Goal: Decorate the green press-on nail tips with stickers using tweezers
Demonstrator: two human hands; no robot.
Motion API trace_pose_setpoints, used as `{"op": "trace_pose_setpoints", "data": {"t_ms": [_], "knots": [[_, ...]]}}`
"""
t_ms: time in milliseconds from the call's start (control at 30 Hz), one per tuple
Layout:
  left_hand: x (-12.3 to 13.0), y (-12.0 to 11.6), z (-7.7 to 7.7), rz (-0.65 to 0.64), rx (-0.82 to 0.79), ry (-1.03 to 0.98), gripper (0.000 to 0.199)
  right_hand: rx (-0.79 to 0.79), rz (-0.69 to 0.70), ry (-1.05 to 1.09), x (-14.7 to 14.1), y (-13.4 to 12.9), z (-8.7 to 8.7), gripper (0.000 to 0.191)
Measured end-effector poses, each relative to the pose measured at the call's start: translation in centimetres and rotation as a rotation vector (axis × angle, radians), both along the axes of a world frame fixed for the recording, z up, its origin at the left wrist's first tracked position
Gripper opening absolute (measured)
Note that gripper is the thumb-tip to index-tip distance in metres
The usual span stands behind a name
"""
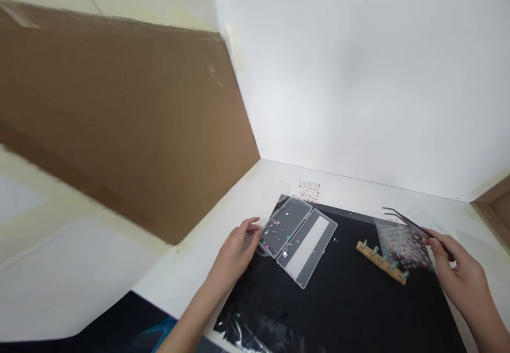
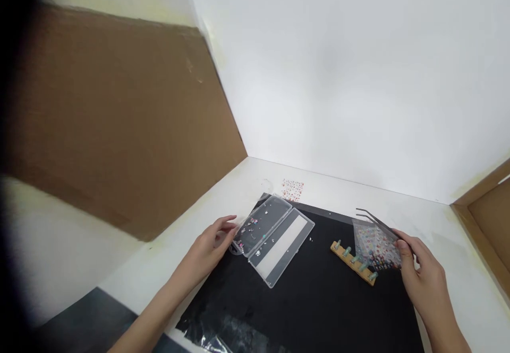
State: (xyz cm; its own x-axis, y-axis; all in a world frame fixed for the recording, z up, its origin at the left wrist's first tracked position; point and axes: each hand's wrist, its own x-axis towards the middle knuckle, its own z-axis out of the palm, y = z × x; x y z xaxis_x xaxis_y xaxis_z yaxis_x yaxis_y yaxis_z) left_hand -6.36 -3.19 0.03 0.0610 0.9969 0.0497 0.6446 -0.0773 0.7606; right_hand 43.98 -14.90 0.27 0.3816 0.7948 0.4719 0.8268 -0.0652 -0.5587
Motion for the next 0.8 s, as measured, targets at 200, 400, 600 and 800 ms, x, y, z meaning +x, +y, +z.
{"op": "trace_pose_setpoints", "data": {"t_ms": [200,400,600,800], "knots": [[-1.8,1.0,0.0,-0.061,-0.053,-0.16,0.055,0.023,0.031,-0.037,-1.1,0.5,-0.1,0.051],[-2.7,3.8,1.0,-0.271,-0.101,-0.235,0.056,0.005,0.05,-0.03,-0.8,0.4,0.0,0.052],[-2.0,4.2,1.8,-0.473,-0.274,-0.284,0.052,-0.018,0.007,-0.025,-0.5,0.1,0.0,0.051],[-1.5,6.1,2.0,-0.583,-0.383,-0.38,0.056,-0.085,-0.055,-0.028,0.1,-0.6,-0.3,0.056]]}}
